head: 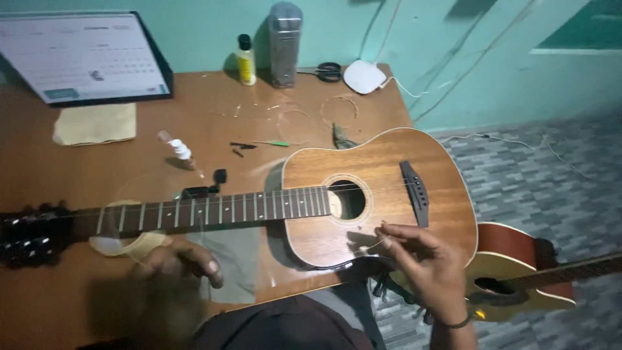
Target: The person replaces the strings on an acoustic guitar. They thread a new string through the bridge, pull it along the fretboard, and wind it onto the tuning peg at the headstock. This process is repeated for multiple strings.
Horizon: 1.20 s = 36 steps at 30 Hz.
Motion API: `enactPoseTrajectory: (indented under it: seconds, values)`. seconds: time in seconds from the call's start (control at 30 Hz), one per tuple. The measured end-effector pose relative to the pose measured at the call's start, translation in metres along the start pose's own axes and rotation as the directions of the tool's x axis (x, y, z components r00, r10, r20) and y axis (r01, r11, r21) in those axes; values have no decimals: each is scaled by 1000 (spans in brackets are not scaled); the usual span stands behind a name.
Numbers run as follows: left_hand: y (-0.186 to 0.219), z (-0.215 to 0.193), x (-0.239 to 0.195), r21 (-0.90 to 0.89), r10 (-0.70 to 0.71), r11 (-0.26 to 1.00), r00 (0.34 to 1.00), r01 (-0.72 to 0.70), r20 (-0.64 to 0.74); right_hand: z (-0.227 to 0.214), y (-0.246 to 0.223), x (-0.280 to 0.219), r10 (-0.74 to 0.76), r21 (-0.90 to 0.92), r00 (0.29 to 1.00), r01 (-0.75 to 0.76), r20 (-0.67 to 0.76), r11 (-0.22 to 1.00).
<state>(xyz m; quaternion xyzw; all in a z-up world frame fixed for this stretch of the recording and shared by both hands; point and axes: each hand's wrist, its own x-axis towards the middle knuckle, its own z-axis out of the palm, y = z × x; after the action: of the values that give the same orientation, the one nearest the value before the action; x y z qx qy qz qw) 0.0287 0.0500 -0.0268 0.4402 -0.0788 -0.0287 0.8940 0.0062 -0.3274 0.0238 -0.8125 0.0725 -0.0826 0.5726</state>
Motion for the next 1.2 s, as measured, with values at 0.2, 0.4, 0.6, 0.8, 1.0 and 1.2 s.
enactPoseTrajectory:
  seconds: [0.2, 0.4, 0.6, 0.8, 1.0, 1.2]
  values:
    - [-23, 15, 40, 385, 68, 914, 985, -125, 158, -59, 15, 53, -351, -538, 935, 323, 53, 779]
    - [-41, 96, 56, 311, 181, 923, 969, -227, 169, -72, 29, 89, -336, -539, 940, 255, -56, 803]
    - [-42, 121, 59, 643, 242, 734, 969, -218, 52, -71, 44, 100, -251, -505, 960, 157, -122, 848]
    - [-43, 134, 65, 691, 297, 674, 952, -262, 71, -73, 61, 101, -351, -542, 935, 268, -53, 796]
    - [-50, 130, 63, 665, 284, 703, 957, -251, 61, -71, 60, 98, -459, -620, 888, 367, 13, 693]
    - [-55, 116, 62, 649, 247, 710, 960, -272, 131, -71, 70, 97, -591, -648, 802, 495, 84, 579]
